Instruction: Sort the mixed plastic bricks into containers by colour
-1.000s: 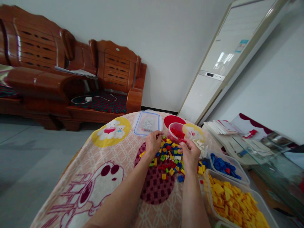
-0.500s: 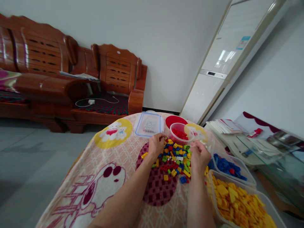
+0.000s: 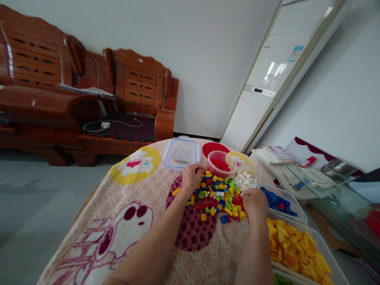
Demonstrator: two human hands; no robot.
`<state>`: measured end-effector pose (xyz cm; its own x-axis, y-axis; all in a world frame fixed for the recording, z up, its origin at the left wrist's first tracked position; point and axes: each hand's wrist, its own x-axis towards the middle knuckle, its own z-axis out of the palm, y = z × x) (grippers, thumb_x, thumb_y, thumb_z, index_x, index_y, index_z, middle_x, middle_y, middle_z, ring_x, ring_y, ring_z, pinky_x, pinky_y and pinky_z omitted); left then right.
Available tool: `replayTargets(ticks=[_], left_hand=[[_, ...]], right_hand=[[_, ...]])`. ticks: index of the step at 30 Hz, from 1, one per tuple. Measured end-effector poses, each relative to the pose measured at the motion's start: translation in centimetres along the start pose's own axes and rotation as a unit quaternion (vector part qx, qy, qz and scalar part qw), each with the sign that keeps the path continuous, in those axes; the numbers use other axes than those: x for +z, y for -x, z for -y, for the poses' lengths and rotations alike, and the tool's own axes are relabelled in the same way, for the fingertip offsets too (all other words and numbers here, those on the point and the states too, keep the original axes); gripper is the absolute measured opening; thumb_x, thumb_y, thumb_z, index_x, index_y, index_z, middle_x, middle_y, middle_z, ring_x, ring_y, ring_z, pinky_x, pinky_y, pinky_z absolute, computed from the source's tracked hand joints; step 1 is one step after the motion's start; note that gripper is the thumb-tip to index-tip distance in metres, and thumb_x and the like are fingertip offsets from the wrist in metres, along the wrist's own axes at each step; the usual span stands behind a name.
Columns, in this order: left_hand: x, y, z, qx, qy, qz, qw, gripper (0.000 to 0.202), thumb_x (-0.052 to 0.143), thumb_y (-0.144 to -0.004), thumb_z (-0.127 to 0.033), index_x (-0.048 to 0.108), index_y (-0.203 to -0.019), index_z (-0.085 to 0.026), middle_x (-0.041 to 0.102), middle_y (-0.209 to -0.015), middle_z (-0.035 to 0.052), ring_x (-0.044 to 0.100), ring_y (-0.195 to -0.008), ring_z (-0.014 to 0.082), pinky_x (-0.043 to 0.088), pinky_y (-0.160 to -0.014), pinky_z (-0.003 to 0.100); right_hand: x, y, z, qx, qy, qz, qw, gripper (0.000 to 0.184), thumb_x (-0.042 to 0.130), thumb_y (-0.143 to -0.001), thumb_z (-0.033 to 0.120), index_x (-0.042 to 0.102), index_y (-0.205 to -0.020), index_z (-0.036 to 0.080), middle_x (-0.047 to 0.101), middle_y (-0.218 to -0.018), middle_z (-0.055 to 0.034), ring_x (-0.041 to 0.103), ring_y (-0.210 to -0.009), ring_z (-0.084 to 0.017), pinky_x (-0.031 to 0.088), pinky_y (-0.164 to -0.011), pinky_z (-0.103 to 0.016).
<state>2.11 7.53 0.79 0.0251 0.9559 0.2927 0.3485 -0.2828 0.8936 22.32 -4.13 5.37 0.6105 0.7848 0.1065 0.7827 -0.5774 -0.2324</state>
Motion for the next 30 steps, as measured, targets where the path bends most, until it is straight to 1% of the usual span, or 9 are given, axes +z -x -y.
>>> replayTargets(ticks=[4, 7, 12, 15, 17, 20, 24, 27, 30], left_hand=[[0.0, -0.2, 0.4, 0.0, 0.005, 0.001, 1.0, 0.026, 0.049, -0.078, -0.019, 0.073, -0.088, -0.017, 0.072, -0.075, 0.0025, 0.066, -0.068, 0.0135, 0.049, -0.065, 0.022], [0.1, -0.2, 0.5, -0.006, 0.006, -0.001, 1.0, 0.025, 0.049, -0.078, -0.019, 0.073, -0.088, -0.017, 0.072, -0.075, 0.0024, 0.065, -0.066, 0.0129, 0.048, -0.064, 0.022], [0.0, -0.1, 0.1, -0.01, 0.011, 0.002, 1.0, 0.027, 0.048, -0.078, -0.017, 0.073, -0.089, -0.017, 0.072, -0.075, 0.0021, 0.064, -0.064, 0.0119, 0.048, -0.063, 0.021], [-0.1, 0.0, -0.1, -0.008, -0.002, 0.002, 1.0, 0.028, 0.048, -0.078, -0.016, 0.074, -0.089, -0.017, 0.072, -0.071, 0.0016, 0.064, -0.066, 0.0127, 0.047, -0.063, 0.021], [-0.1, 0.1, -0.1, -0.008, -0.006, 0.001, 1.0, 0.027, 0.048, -0.078, -0.016, 0.074, -0.088, -0.017, 0.071, -0.067, 0.001, 0.064, -0.066, 0.013, 0.047, -0.063, 0.021], [0.0, 0.1, 0.2, -0.005, -0.002, 0.004, 1.0, 0.027, 0.049, -0.078, -0.016, 0.073, -0.088, -0.017, 0.07, -0.067, 0.0006, 0.064, -0.064, 0.0129, 0.046, -0.062, 0.021], [0.2, -0.1, 0.6, 0.001, 0.003, 0.008, 1.0, 0.029, 0.047, -0.079, -0.016, 0.074, -0.09, -0.017, 0.072, -0.072, 0.0015, 0.065, -0.066, 0.0128, 0.047, -0.063, 0.021], [0.4, -0.1, 0.7, 0.003, 0.004, 0.011, 1.0, 0.029, 0.047, -0.079, -0.016, 0.074, -0.09, -0.016, 0.072, -0.071, 0.0015, 0.064, -0.065, 0.0124, 0.048, -0.063, 0.021], [0.4, 0.0, 0.7, 0.006, 0.01, 0.012, 1.0, 0.03, 0.046, -0.079, -0.016, 0.073, -0.089, -0.016, 0.071, -0.068, 0.0007, 0.063, -0.063, 0.0122, 0.048, -0.062, 0.021]], right_hand=[[1.2, -0.1, 0.6, -0.009, 0.031, 0.048, 0.998, 0.036, 0.048, -0.079, 0.015, 0.075, -0.101, 0.023, 0.072, -0.099, -0.0138, 0.068, -0.092, -0.025, 0.047, -0.073, -0.031], [1.6, -0.2, 0.7, -0.004, 0.031, 0.05, 0.998, 0.034, 0.05, -0.079, 0.019, 0.075, -0.101, 0.023, 0.073, -0.096, -0.0144, 0.068, -0.091, -0.027, 0.047, -0.069, -0.032], [1.0, -0.4, 0.9, -0.046, -0.036, -0.025, 0.998, 0.028, 0.054, -0.081, 0.037, 0.077, -0.083, 0.022, 0.074, -0.087, -0.0137, 0.068, -0.084, -0.027, 0.045, -0.064, -0.031], [1.3, -0.6, 1.7, -0.085, -0.178, -0.063, 0.978, 0.032, 0.055, -0.08, 0.043, 0.076, -0.079, 0.018, 0.072, -0.074, -0.0105, 0.066, -0.07, -0.022, 0.045, -0.058, -0.028], [2.0, -0.8, 2.7, -0.084, -0.325, -0.057, 0.94, 0.035, 0.058, -0.077, 0.046, 0.074, -0.083, 0.015, 0.069, -0.064, -0.0068, 0.063, -0.058, -0.019, 0.045, -0.051, -0.026], [3.2, -1.0, 4.5, -0.057, -0.545, -0.051, 0.835, 0.038, 0.063, -0.073, 0.046, 0.07, -0.09, 0.012, 0.067, -0.061, -0.0034, 0.062, -0.05, -0.017, 0.049, -0.046, -0.027], [3.8, -1.2, 6.1, -0.041, -0.725, -0.058, 0.685, 0.049, 0.076, -0.064, 0.037, 0.066, -0.103, 0.01, 0.071, -0.076, -0.0057, 0.071, -0.071, -0.022, 0.06, -0.067, -0.038], [3.6, -1.2, 6.3, -0.05, -0.77, -0.021, 0.636, 0.056, 0.079, -0.061, 0.031, 0.064, -0.111, 0.01, 0.073, -0.096, -0.0117, 0.07, -0.092, -0.026, 0.057, -0.086, -0.047], [3.1, -1.0, 6.2, -0.061, -0.778, 0.002, 0.625, 0.053, 0.078, -0.063, 0.028, 0.064, -0.111, 0.011, 0.071, -0.109, -0.0145, 0.067, -0.103, -0.026, 0.054, -0.091, -0.046]])
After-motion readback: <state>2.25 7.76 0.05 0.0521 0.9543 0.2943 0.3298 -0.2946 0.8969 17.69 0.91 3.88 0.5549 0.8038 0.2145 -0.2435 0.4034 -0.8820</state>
